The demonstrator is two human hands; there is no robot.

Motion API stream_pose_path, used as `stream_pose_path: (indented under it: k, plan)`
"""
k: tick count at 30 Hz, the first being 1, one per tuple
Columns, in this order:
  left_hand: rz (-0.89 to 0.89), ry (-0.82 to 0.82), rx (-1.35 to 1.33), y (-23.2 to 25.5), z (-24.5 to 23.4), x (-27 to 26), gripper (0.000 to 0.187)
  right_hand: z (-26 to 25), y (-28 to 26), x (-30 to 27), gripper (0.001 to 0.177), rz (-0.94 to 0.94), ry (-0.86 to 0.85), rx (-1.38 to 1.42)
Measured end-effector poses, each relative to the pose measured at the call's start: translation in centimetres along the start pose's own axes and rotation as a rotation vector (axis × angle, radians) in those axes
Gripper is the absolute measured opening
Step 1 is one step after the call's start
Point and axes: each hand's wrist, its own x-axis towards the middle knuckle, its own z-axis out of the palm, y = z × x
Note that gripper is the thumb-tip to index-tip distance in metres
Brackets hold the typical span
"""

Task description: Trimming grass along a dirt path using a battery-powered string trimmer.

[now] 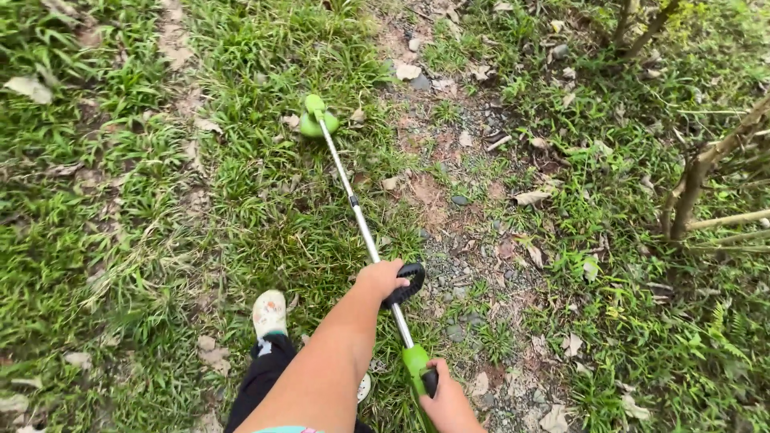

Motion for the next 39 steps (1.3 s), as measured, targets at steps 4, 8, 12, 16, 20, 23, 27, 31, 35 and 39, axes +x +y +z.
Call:
stream_pose_path:
  k: [4, 8, 12, 16, 20, 23, 27, 31, 35, 39]
  plan:
    - [-0.009, -0.004, -0.025, -1.0, 2.0, -0.6, 0.028, 1.2, 3.0, 0.9, 0.056, -0.023, 0.002, -0.089]
    - [-0.043, 0.021, -0.013, -3.1, 3.3, -0.2, 0.028, 2.1, 3.7, 1.5, 0.058, -0.014, -0.046, -0.088]
    - [-0.070, 0.059, -0.061, -5.1, 3.4, -0.6, 0.027, 3.0, 4.6, 3.6, 0.058, -0.032, -0.086, -0.165]
    - [-0.111, 0.060, -0.057, -7.4, 3.6, -0.2, 0.031, 3.1, 2.6, 3.0, 0.055, -0.026, -0.120, -0.192]
    - [-0.098, 0.106, -0.095, -9.1, 3.1, -0.9, 0.029, 3.6, 1.8, 3.9, 0.057, -0.044, -0.131, -0.258]
    - [-0.125, 0.123, -0.093, -9.9, 2.6, -1.3, 0.031, 3.9, 1.1, 4.4, 0.056, -0.078, -0.136, -0.258]
    - [-0.146, 0.148, -0.123, -10.2, 1.8, -2.4, 0.028, 4.1, -0.5, 3.4, 0.057, -0.126, -0.133, -0.215]
    - [-0.160, 0.136, -0.135, -10.0, 1.3, -2.6, 0.026, 4.3, -1.0, 3.3, 0.057, -0.120, -0.126, -0.233]
    - [-0.150, 0.111, -0.127, -9.3, 0.6, -2.2, 0.027, 4.1, -1.1, 3.6, 0.054, -0.097, -0.112, -0.206]
    - [-0.135, 0.111, -0.109, -8.5, -0.2, -2.2, 0.025, 4.1, -1.0, 4.2, 0.052, -0.138, -0.073, -0.179]
